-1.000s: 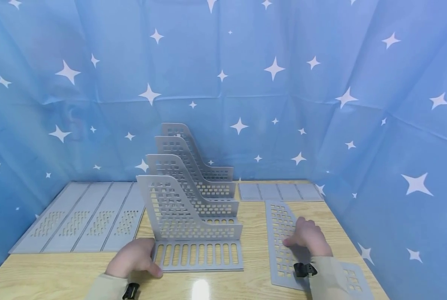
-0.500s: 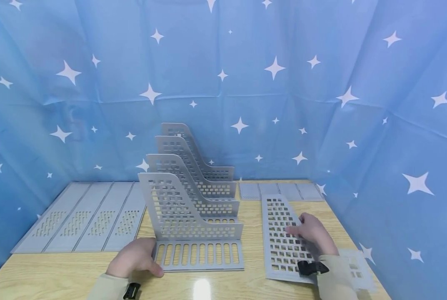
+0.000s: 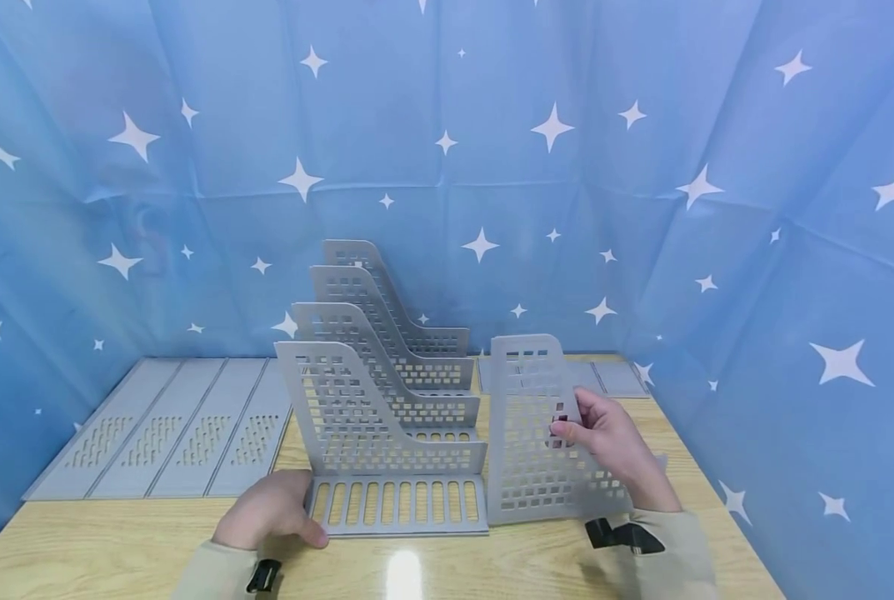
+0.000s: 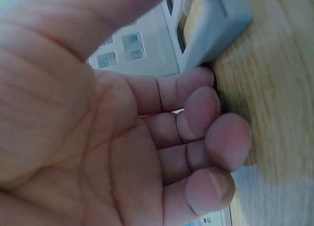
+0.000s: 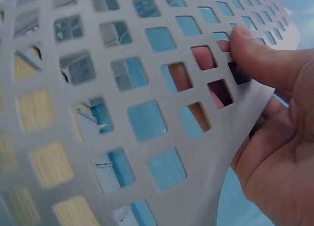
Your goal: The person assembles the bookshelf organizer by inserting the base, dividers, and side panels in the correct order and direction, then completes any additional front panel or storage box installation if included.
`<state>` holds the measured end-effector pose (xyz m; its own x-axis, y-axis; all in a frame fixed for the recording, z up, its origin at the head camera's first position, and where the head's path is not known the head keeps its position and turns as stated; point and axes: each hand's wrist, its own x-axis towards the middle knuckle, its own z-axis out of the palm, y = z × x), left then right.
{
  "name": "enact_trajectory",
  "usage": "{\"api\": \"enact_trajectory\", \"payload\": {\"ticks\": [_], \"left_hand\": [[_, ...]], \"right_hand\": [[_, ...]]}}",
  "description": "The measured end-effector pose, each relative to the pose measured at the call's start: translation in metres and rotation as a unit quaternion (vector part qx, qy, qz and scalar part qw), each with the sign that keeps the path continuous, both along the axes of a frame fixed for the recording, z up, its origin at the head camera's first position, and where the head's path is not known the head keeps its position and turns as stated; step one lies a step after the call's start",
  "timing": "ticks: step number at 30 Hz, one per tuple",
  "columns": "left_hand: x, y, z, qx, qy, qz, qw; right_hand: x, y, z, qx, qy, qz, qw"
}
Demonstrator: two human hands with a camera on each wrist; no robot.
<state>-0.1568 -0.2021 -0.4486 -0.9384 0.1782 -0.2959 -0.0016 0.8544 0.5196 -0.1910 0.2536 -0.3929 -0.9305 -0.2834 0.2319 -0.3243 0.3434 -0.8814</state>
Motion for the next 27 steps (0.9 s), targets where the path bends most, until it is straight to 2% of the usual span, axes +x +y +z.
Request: {"api": "enact_trajectory", "payload": {"ticks": [5,12,18,23,27], "left_hand": [[-0.001,0.0,-0.001,0.001,-0.004,0.002,1.0],[-0.001,0.0,0.001,-0.002,-0.004,0.003,1.0],[0.0,-0.001,0.001,-0.002,-0.008,0.005,1.0],[-0.001,-0.001,0.001,0.005,-0.011,0.006,0.9999],[0.002,0.0,0.001,0.008,-0.013,0.005,0.9999]], "right_hand": [[-0.001,-0.002,-0.004,0.012,-0.002,0.006,0.9999],[-0.002,-0.002,-0.006,0.001,0.016,0.014,0.9998],[-0.004,-0.002,-0.008,0.007,-0.011,0.021,0.9997],[0.002,0.003,-0.001,0.025,-0.001,0.044,0.9987],[0.016,0.011,0.009,0.072,0.018,0.067,0.995]]}}
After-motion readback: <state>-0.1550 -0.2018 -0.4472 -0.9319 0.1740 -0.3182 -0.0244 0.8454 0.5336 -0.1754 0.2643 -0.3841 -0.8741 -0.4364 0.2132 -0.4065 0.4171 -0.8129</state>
